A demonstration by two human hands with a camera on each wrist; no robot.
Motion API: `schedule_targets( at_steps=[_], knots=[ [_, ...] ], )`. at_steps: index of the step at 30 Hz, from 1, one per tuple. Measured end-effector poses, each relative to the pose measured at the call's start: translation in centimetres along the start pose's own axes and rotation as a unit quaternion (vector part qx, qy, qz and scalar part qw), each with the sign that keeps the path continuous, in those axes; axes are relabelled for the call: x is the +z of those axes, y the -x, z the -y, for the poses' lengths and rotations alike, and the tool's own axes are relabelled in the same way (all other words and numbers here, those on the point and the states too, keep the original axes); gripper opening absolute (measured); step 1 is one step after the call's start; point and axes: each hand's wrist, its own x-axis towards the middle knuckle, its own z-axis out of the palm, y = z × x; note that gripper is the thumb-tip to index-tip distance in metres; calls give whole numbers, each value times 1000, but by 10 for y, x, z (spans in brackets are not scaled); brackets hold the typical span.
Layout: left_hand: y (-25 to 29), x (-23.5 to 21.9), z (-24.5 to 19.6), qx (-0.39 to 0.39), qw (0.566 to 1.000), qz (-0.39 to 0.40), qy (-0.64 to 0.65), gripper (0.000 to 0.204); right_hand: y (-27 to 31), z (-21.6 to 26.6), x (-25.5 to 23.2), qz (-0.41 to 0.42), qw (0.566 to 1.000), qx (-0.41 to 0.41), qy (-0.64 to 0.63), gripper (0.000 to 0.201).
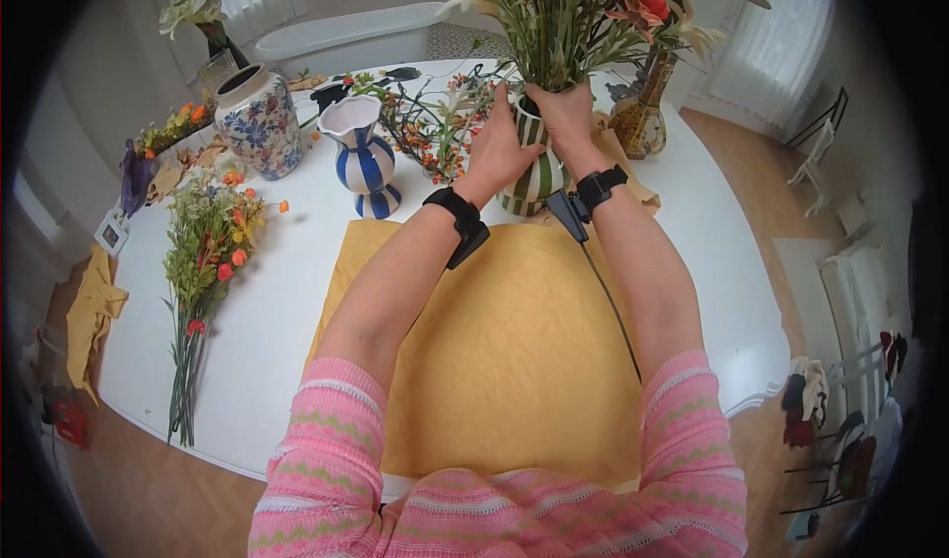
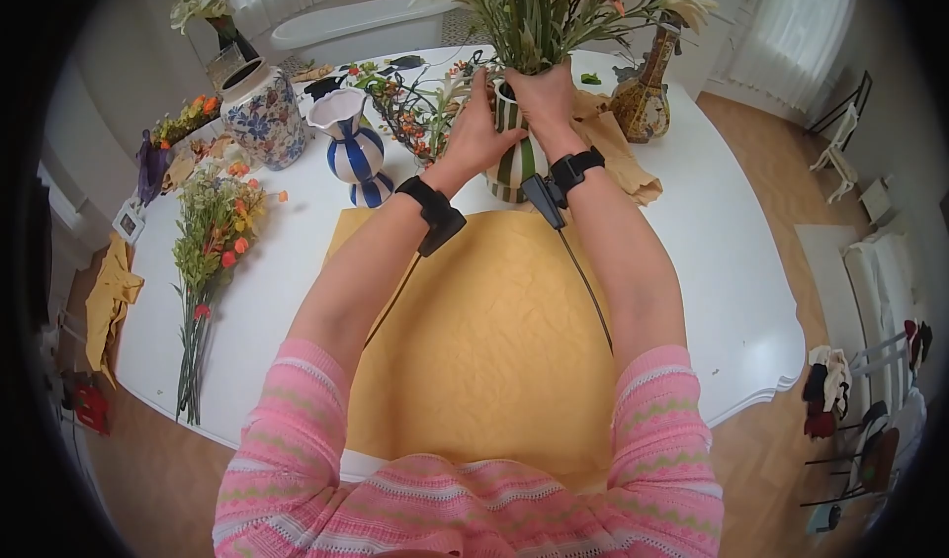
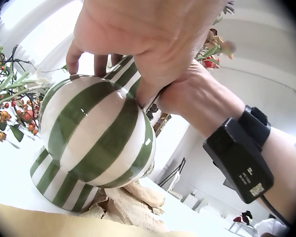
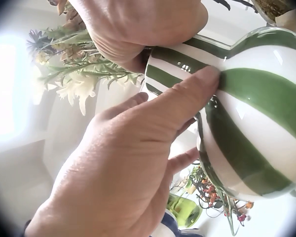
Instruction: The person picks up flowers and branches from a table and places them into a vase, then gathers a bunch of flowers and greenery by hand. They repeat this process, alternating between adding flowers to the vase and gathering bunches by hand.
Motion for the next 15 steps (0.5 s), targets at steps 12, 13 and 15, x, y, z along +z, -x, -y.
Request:
schedule_targets(
  at_steps=[12,13,15],
  knots=[
    [-7,-3,7,-26,997,65,26,101,-19,24,-1,53,988,-64,-127,51],
    [-6,-4,5,-27,997,65,27,101,-21,25,0,55,985,-84,-143,50],
    [-8,-5,4,9,998,56,7,104,-23,32,2,60,979,-106,-161,49]
  ],
)
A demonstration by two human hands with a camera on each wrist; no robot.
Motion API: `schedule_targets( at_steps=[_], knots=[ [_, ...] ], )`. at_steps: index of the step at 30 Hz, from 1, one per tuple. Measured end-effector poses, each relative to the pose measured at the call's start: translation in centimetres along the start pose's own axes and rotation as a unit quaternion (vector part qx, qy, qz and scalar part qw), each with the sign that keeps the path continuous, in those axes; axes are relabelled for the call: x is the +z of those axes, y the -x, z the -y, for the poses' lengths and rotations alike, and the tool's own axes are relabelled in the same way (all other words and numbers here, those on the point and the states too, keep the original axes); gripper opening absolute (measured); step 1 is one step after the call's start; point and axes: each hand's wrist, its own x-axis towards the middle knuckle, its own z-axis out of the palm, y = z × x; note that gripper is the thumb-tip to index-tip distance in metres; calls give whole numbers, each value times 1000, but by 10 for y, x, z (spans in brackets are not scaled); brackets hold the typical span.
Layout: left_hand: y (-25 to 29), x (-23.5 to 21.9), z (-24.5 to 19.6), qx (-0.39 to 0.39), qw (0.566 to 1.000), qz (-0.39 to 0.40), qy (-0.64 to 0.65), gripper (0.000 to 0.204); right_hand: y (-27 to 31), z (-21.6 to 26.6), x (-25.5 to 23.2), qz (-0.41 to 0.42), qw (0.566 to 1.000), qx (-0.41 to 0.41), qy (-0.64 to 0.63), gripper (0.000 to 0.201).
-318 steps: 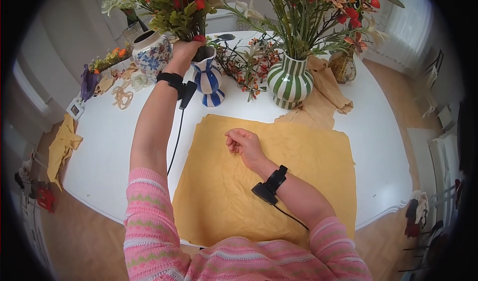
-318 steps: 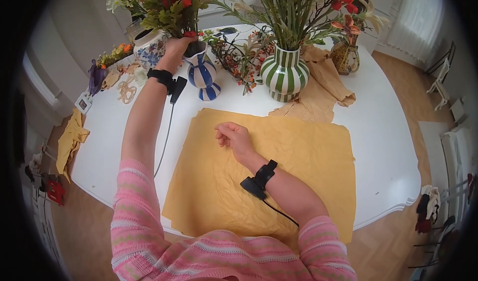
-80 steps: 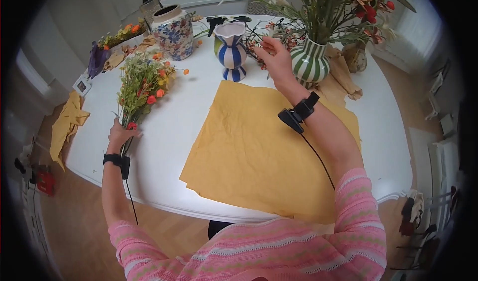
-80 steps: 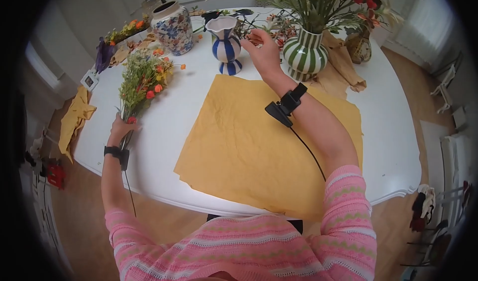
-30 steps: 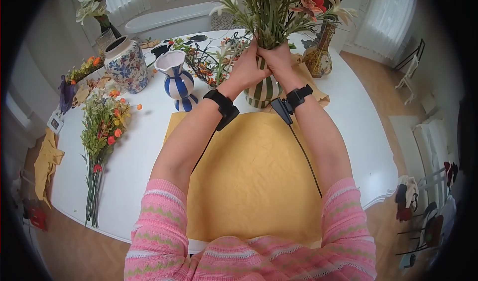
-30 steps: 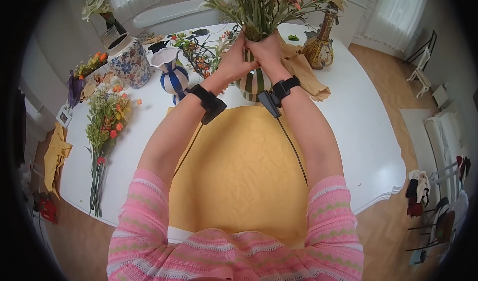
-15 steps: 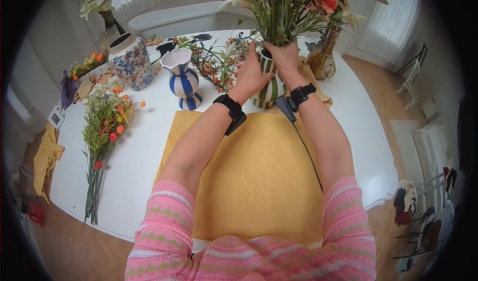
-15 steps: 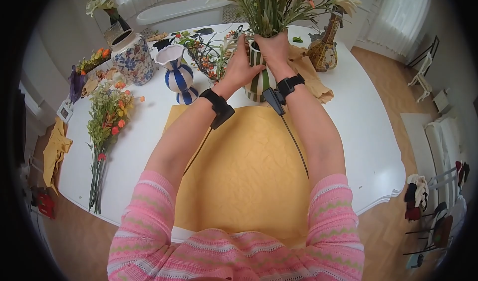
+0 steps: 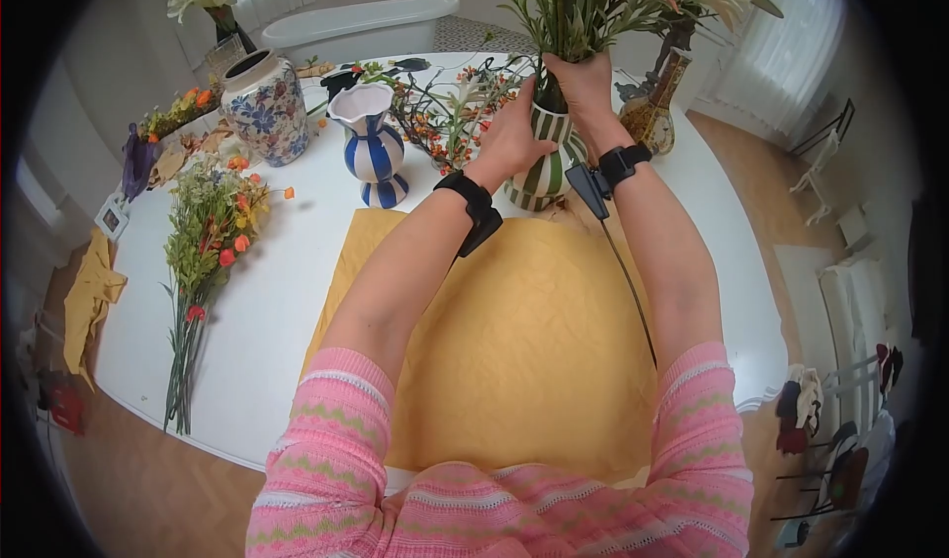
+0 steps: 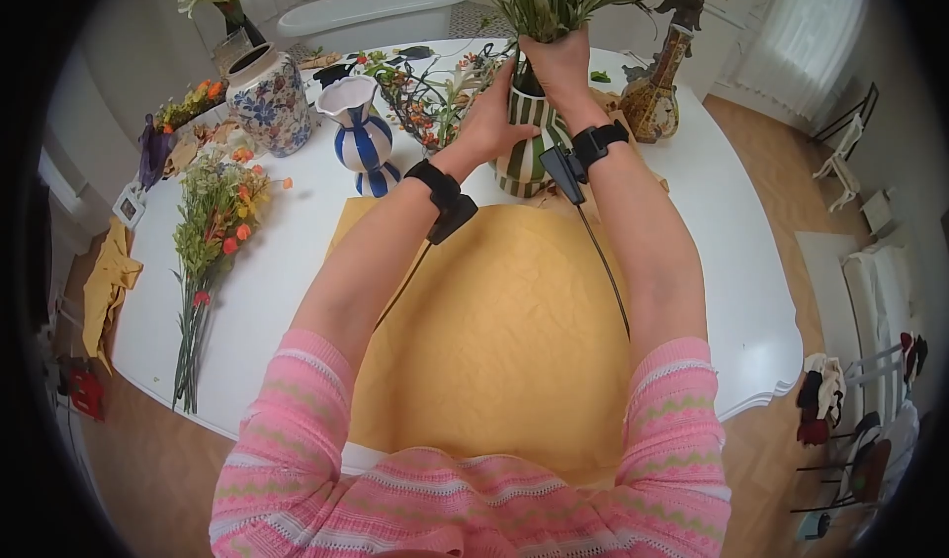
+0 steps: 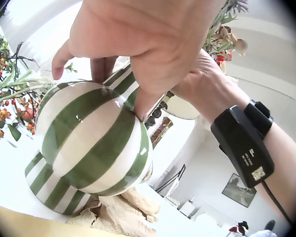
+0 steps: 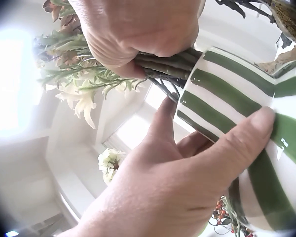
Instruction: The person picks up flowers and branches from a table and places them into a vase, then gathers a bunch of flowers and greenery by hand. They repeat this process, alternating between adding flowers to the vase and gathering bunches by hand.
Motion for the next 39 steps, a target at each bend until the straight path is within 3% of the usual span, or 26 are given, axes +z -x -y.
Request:
schedule_targets(
  at_steps=[2,9,11,12,14,18,21,22,23,24,28,30,34,37,39],
  knots=[
    [-1,-1,-2,-11,1000,7,-12,105,-4,5,-1,16,999,-47,-2,34],
    [1,-1,-8,-15,999,12,-46,107,-6,8,1,4,998,-50,-32,34],
    [2,-2,-9,-10,999,13,-41,107,-8,8,-1,31,999,-14,-14,55],
    [1,-2,-8,-7,999,12,-37,107,-8,7,0,32,999,-15,-14,55],
    [2,-3,-9,-10,999,12,-46,107,-9,6,1,22,999,-34,-29,29],
    [4,-4,-12,-12,998,12,-60,109,-14,2,-1,39,998,12,-48,49],
    [4,-7,-15,-27,998,23,-47,112,-20,6,3,32,999,-28,-14,47],
    [5,-8,-16,-28,998,24,-47,112,-24,9,4,6,996,-80,33,36],
    [4,-8,-15,-38,998,28,-35,112,-28,14,5,-21,988,-132,81,25],
    [4,-8,-16,-47,998,32,-23,112,-34,19,3,-4,986,-143,83,28],
    [4,-8,-14,-51,998,35,-17,111,-48,63,5,52,992,-88,74,28],
    [4,-4,-11,-33,999,5,-34,110,-47,93,16,-8,983,-177,43,25],
    [5,-5,-14,-51,998,9,-36,110,-63,123,15,13,983,-151,106,35],
    [5,-7,-16,-85,996,30,-15,110,-74,143,17,-27,975,-196,99,30],
    [5,-7,-13,-68,997,31,-1,108,-80,159,14,45,984,-164,51,26]
  ],
)
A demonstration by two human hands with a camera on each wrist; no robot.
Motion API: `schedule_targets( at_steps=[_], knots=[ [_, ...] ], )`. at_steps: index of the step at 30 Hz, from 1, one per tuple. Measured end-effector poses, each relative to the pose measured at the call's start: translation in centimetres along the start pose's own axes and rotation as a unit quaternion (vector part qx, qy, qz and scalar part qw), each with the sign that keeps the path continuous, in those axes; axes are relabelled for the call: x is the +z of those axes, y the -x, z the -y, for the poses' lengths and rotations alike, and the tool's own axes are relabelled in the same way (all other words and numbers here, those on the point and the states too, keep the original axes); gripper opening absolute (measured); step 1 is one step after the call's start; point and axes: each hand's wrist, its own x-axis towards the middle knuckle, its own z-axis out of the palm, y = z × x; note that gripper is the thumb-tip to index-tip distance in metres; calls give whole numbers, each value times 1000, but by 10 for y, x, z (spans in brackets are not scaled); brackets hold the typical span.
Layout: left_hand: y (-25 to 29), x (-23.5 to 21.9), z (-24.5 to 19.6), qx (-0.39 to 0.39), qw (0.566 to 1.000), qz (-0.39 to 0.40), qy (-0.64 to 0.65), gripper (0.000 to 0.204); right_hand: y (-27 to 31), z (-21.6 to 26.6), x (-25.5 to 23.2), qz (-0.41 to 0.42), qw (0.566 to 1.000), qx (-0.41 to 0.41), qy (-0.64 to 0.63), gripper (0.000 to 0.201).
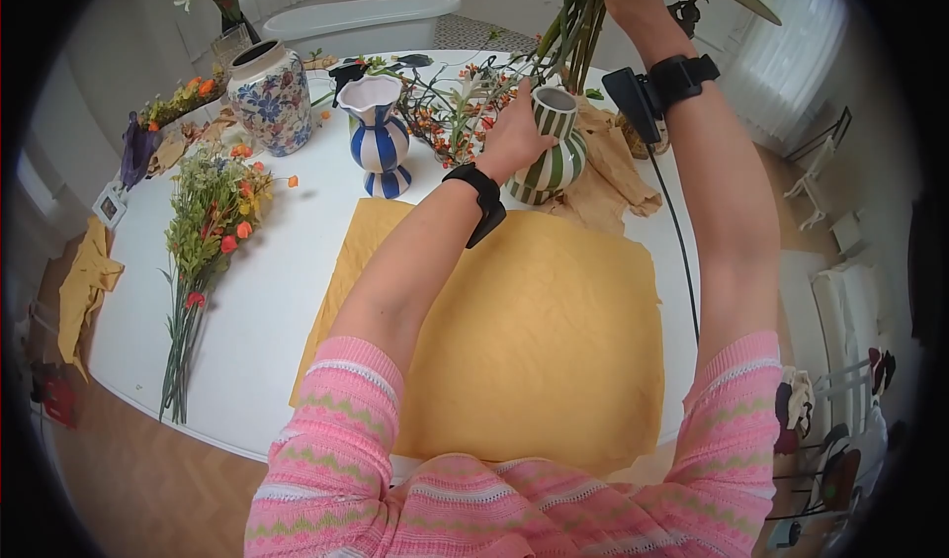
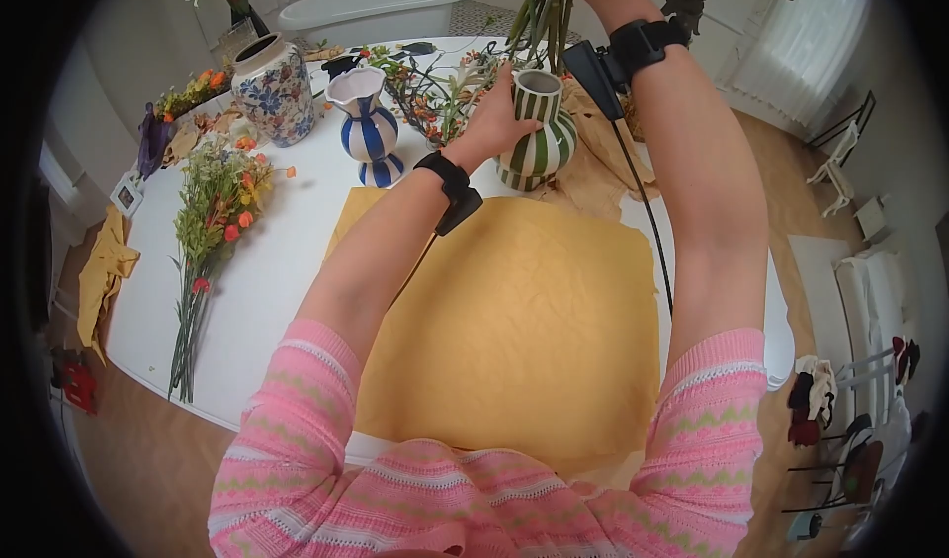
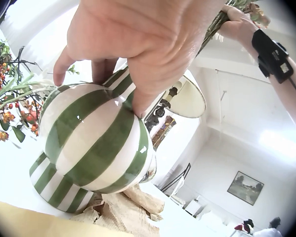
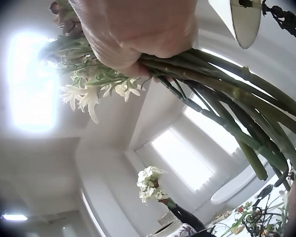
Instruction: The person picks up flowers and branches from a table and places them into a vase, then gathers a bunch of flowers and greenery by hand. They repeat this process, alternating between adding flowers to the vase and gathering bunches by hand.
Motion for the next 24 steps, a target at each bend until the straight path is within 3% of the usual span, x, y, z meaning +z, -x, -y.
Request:
schedule_targets(
  at_steps=[4,6,10,13,14,16,19,22,24],
  knots=[
    [6,1,6,11,999,-6,31,104,-3,28,-5,10,999,-38,6,21],
    [11,-2,9,21,998,-41,51,99,0,39,-5,0,996,50,-78,18],
    [30,-20,16,24,992,-70,98,83,14,58,-14,28,993,64,-97,18],
    [53,-43,13,78,931,-131,330,62,35,79,-17,44,992,114,-39,21],
    [66,-55,3,73,932,-139,326,62,45,86,-14,35,992,101,-68,21],
    [95,-83,-22,114,884,-107,441,65,60,88,-8,34,989,90,-112,22],
    [135,-113,-60,129,881,-70,450,77,85,91,0,108,959,205,-160,23],
    [160,-123,-82,128,888,-57,437,83,120,122,24,137,947,231,-176,24],
    [175,-133,-90,127,896,-52,421,85,146,140,46,107,944,231,-208,21]
  ],
)
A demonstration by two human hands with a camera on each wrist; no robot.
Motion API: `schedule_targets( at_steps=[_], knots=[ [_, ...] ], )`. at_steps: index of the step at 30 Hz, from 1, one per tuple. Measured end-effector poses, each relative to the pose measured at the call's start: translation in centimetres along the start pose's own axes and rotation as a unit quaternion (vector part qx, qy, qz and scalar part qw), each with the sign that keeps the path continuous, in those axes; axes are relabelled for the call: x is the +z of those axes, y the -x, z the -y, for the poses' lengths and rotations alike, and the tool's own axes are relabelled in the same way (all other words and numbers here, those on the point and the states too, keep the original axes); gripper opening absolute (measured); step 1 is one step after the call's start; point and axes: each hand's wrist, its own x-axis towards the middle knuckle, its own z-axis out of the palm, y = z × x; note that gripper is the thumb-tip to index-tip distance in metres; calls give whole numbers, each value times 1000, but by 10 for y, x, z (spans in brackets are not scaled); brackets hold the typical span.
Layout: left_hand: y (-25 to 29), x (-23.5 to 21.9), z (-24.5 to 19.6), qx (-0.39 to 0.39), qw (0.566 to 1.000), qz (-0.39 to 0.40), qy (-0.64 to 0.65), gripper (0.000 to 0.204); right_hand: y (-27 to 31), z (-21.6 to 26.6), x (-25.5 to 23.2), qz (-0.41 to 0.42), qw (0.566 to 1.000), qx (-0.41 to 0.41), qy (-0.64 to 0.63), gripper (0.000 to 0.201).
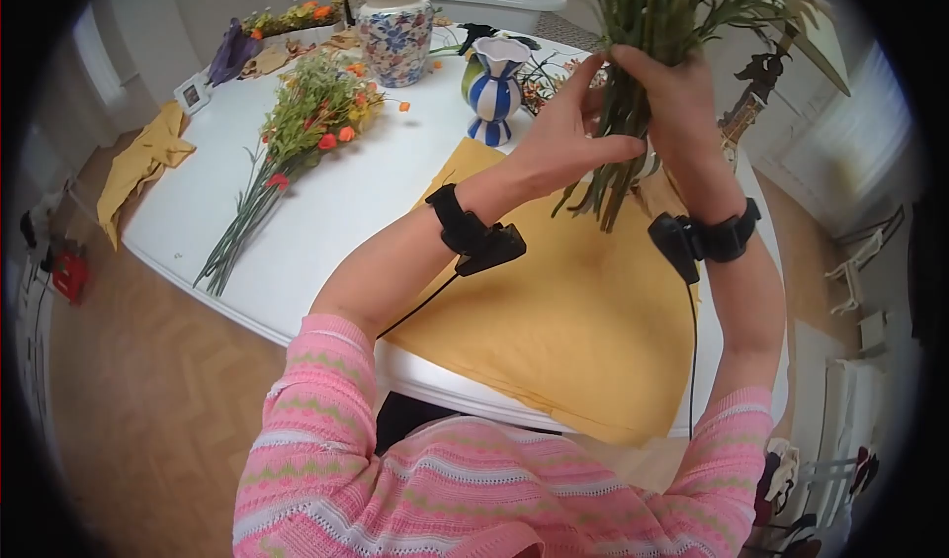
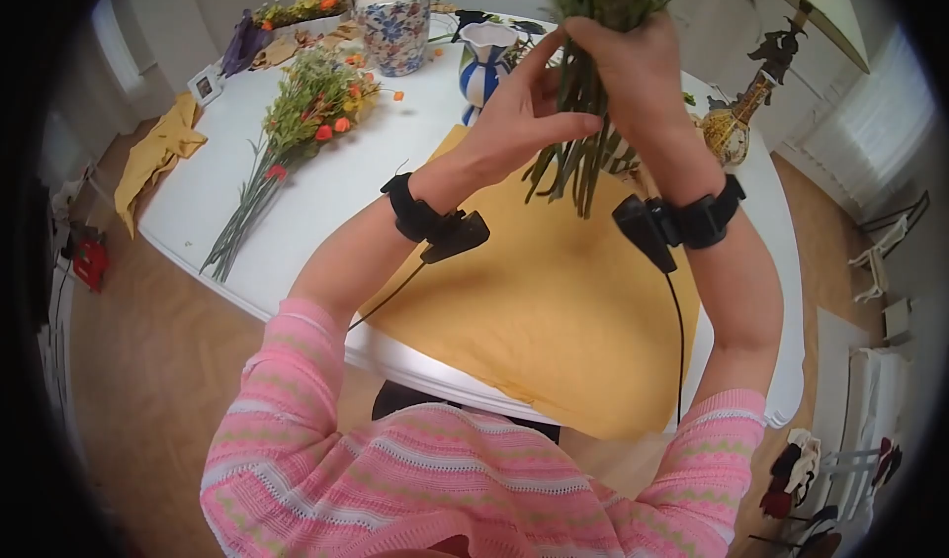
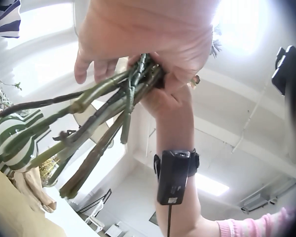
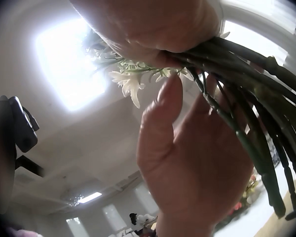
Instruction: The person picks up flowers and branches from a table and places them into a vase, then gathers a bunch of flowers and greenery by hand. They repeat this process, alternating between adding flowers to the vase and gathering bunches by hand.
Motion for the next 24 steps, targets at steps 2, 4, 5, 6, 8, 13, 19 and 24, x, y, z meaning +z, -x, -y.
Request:
schedule_targets(
  at_steps=[2,4,5,6,8,13,19,24],
  knots=[
    [12,-4,-15,-43,998,2,-52,81,22,-1,24,-6,999,17,43,21],
    [32,-10,-25,-65,997,-23,-44,74,35,-3,43,14,999,38,14,25],
    [42,-14,-28,-77,996,-39,-20,73,41,-5,53,21,998,53,13,27],
    [52,-20,-29,-89,995,-55,4,73,47,-8,64,29,997,67,12,29],
    [70,-32,-34,-78,994,-77,-27,71,60,-20,86,44,997,53,18,29],
    [120,-55,-63,-131,968,-171,-129,44,86,-26,142,99,993,53,30,32],
    [179,-98,-83,-158,941,-235,-187,25,112,-52,210,132,989,67,-27,36],
    [223,-134,-98,-196,910,-240,-276,21,130,-73,250,190,976,96,-38,44]
  ],
)
